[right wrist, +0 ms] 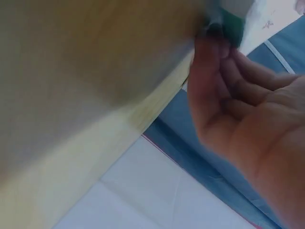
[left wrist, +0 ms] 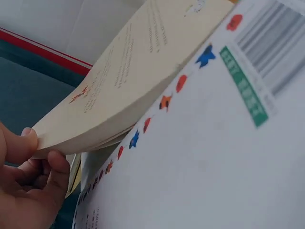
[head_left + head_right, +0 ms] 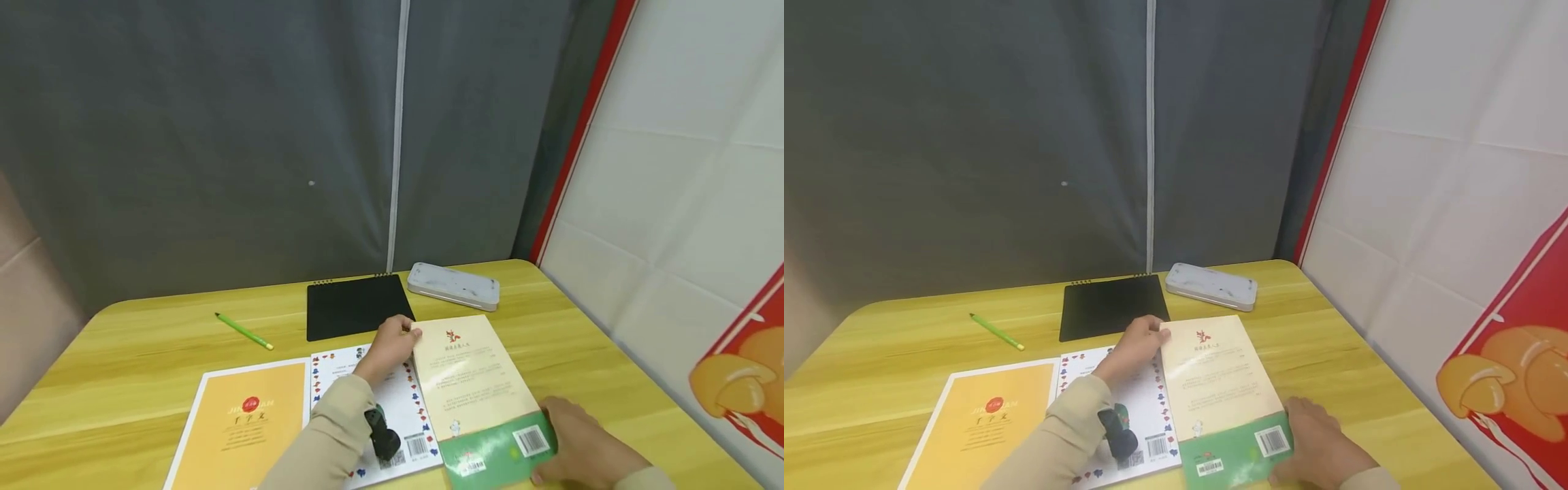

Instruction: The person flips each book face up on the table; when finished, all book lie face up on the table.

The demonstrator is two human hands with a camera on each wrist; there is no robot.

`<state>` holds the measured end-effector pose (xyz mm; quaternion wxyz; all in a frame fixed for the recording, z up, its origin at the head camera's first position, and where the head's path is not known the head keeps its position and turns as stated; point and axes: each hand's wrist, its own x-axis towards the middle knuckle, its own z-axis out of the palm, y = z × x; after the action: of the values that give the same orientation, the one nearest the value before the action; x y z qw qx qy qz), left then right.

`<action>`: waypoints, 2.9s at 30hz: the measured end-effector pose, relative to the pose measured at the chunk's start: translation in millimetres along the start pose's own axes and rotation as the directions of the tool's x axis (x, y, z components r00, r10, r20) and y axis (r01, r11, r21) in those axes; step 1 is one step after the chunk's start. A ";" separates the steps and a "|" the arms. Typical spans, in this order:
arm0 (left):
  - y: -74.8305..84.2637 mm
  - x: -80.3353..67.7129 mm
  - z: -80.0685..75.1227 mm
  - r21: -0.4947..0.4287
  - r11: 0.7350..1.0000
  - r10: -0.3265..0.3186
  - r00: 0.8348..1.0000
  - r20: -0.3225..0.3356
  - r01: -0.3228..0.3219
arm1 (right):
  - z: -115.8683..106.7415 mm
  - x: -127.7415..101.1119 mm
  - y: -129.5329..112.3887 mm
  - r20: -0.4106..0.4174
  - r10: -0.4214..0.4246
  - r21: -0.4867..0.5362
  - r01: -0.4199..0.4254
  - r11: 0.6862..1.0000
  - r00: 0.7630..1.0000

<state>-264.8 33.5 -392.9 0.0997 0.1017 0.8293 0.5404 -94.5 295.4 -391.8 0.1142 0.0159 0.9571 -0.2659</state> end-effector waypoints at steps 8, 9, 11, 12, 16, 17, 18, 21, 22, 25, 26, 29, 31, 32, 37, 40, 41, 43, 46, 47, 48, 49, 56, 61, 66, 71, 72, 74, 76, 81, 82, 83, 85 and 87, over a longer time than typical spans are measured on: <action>7.5 2.8 -3.5 -0.220 0.975 -0.037 0.997 -0.062 0.022 | -33.3 -33.1 -7.0 -0.114 -0.142 0.467 0.179 0.866 0.983; 9.1 3.5 -2.0 -0.241 0.970 -0.029 0.998 -0.059 0.014 | -37.6 -38.4 -11.9 -0.161 -0.166 0.486 0.225 0.844 0.973; 12.8 4.9 2.7 -0.292 0.956 -0.019 0.999 -0.039 0.007 | -42.4 -48.1 -27.0 -0.277 -0.175 0.459 0.290 0.840 0.945; 15.4 4.8 5.6 -0.319 0.948 -0.012 1.000 -0.028 0.002 | -42.3 -52.9 -36.2 -0.348 -0.176 0.406 0.317 0.857 0.921; 26.3 -0.2 14.5 -0.397 0.918 0.005 1.000 -0.024 -0.015 | -33.6 -62.0 -74.6 -0.576 -0.433 0.058 0.563 0.824 0.693; 28.7 -2.1 15.4 -0.439 0.898 0.019 1.000 -0.019 -0.025 | -29.4 -60.8 -81.2 -0.602 -0.540 -0.084 0.626 0.775 0.588; 31.2 -3.9 15.8 -0.499 0.866 0.029 1.000 -0.007 -0.028 | -25.6 -58.7 -87.6 -0.607 -0.632 -0.226 0.657 0.719 0.482; 34.9 -8.7 10.7 -0.621 0.783 0.060 0.998 0.024 -0.032 | -13.6 -50.6 -98.3 -0.525 -0.794 -0.523 0.620 0.585 0.306; 36.1 -9.8 7.8 -0.646 0.763 0.065 0.997 0.031 -0.030 | -9.0 -47.6 -99.0 -0.488 -0.820 -0.571 0.601 0.559 0.299; 37.0 -10.7 -0.5 -0.570 0.822 0.052 0.997 0.052 -0.013 | 4.5 -42.6 -95.5 -0.341 -0.851 -0.613 0.592 0.524 0.400; 35.9 -10.7 -2.3 -0.489 0.872 0.044 0.998 0.049 -0.014 | 9.6 -40.6 -93.9 -0.294 -0.852 -0.613 0.598 0.516 0.434; 27.4 -10.0 -2.4 -0.157 0.987 0.043 0.997 0.067 -0.032 | 25.3 -34.3 -89.0 -0.170 -0.831 -0.590 0.620 0.516 0.530; 18.6 -10.6 0.2 0.091 0.991 0.087 0.994 0.072 -0.094 | 35.4 -28.7 -85.2 -0.128 -0.834 -0.578 0.643 0.502 0.537; 14.3 -11.0 1.1 0.196 0.972 0.118 0.991 0.064 -0.128 | 39.9 -26.2 -83.0 -0.114 -0.833 -0.577 0.647 0.499 0.541; -0.9 -10.6 2.5 0.423 0.877 0.236 0.971 0.032 -0.227 | 52.8 -16.4 -74.3 -0.065 -0.794 -0.502 0.668 0.549 0.604; -4.0 -7.8 4.2 0.442 0.861 0.260 0.965 0.044 -0.252 | 53.6 -10.8 -71.7 -0.014 -0.732 -0.418 0.661 0.623 0.681; -4.8 -6.8 5.1 0.443 0.860 0.261 0.964 0.048 -0.255 | 53.2 -9.1 -70.9 0.004 -0.713 -0.407 0.653 0.639 0.701; -6.8 -5.0 6.6 0.447 0.858 0.256 0.965 0.055 -0.253 | 52.0 -7.2 -68.9 0.040 -0.683 -0.393 0.640 0.660 0.729; -8.7 -4.6 6.0 0.445 0.863 0.241 0.969 0.056 -0.240 | 50.0 -7.1 -67.2 0.080 -0.632 -0.371 0.612 0.699 0.770; -8.9 -5.6 4.1 0.441 0.863 0.242 0.968 0.065 -0.246 | 49.5 -7.6 -67.7 0.088 -0.615 -0.362 0.600 0.713 0.784; -9.4 -7.2 0.7 0.443 0.858 0.252 0.965 0.076 -0.259 | 49.0 -8.3 -68.8 0.097 -0.592 -0.345 0.585 0.734 0.800; -9.7 -9.4 -4.6 0.452 0.848 0.269 0.960 0.084 -0.277 | 48.6 -9.1 -70.7 0.105 -0.568 -0.326 0.568 0.756 0.816; -28.3 -46.6 -92.6 0.577 0.786 0.277 0.961 -0.010 -0.221 | 46.9 -10.9 -94.0 0.062 -0.506 -0.329 0.496 0.803 0.860; -58.3 -67.9 -137.6 0.645 0.752 0.173 0.985 0.007 -0.137 | 48.5 -0.4 -109.9 0.095 -0.465 -0.384 0.463 0.799 0.880; -73.0 -72.6 -142.0 0.640 0.744 0.210 0.977 0.044 -0.190 | 50.0 14.0 -116.2 0.115 -0.407 -0.396 0.418 0.818 0.906; -73.6 -68.6 -136.3 0.641 0.752 0.221 0.975 -0.027 -0.153 | 52.1 20.1 -118.0 0.112 -0.384 -0.387 0.396 0.832 0.916; -73.3 -67.1 -135.2 0.636 0.760 0.210 0.977 -0.046 -0.134 | 52.8 20.7 -118.5 0.115 -0.382 -0.386 0.395 0.834 0.917; -72.0 -63.5 -132.9 0.619 0.779 0.191 0.978 -0.086 -0.097 | 53.7 21.7 -119.2 0.116 -0.388 -0.387 0.401 0.831 0.915; -66.4 -59.3 -130.8 0.602 0.795 0.178 0.977 -0.115 -0.074 | 53.4 20.2 -120.7 0.112 -0.396 -0.393 0.407 0.825 0.911; -40.8 -58.1 -133.0 0.420 0.907 0.078 0.988 -0.134 -0.015 | 54.0 17.0 -121.9 0.095 -0.430 -0.394 0.431 0.812 0.898; -35.9 -59.7 -135.5 0.357 0.934 0.048 0.990 -0.131 0.002 | 54.4 16.9 -121.5 0.084 -0.437 -0.391 0.433 0.812 0.896; -31.7 -61.6 -138.5 0.276 0.961 0.014 0.992 -0.124 0.021 | 54.8 16.5 -121.4 0.073 -0.443 -0.387 0.435 0.813 0.893; -26.6 -64.0 -145.1 0.134 0.990 -0.030 0.992 -0.123 0.046 | 55.1 15.4 -122.5 0.045 -0.457 -0.374 0.439 0.817 0.889; -23.6 -65.5 -151.8 0.013 0.998 -0.062 0.991 -0.118 0.064 | 52.9 15.1 -123.4 0.003 -0.474 -0.338 0.447 0.828 0.881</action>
<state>-245.1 -126.9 -350.8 0.0667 0.0444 0.8411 0.5349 -109.3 161.9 -377.0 0.0090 -0.2238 0.9670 -0.1211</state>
